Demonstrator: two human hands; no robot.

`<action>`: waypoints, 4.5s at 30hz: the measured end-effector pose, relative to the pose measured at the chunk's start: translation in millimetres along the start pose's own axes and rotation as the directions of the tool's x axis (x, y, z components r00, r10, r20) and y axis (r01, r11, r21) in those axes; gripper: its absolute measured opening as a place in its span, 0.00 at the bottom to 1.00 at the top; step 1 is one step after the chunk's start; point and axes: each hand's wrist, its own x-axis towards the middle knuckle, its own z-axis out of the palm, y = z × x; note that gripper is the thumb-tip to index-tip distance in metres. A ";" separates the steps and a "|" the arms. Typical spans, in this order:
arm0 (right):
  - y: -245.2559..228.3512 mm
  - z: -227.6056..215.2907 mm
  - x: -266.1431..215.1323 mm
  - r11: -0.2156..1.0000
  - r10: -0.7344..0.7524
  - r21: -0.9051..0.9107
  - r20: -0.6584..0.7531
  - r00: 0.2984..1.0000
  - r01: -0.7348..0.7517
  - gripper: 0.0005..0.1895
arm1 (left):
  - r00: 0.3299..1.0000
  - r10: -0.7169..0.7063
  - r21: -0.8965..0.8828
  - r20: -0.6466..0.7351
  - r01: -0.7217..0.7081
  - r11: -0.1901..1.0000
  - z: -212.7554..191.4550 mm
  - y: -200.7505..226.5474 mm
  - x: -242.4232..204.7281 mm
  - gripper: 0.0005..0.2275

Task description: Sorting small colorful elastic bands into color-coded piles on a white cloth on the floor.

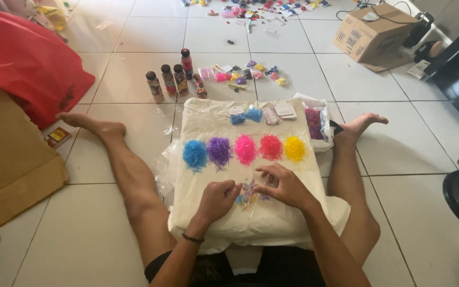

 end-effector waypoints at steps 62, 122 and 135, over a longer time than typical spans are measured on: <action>-13.3 -6.1 -10.9 0.953 0.128 0.300 -0.281 0.951 -0.040 0.38 | 0.997 0.077 0.048 0.017 -0.078 0.996 0.1 0.3 -3.5 0.23; 55.1 36.3 -4.9 0.977 -0.207 -0.091 -0.206 0.956 0.191 0.06 | 0.977 0.198 0.094 0.083 -0.206 0.974 26.5 -2.8 18.8 0.05; 44.8 30.2 -8.2 0.989 -0.123 0.045 -0.258 0.958 0.139 0.06 | 0.962 0.268 0.052 0.059 -0.271 0.961 19.7 10.5 16.1 0.07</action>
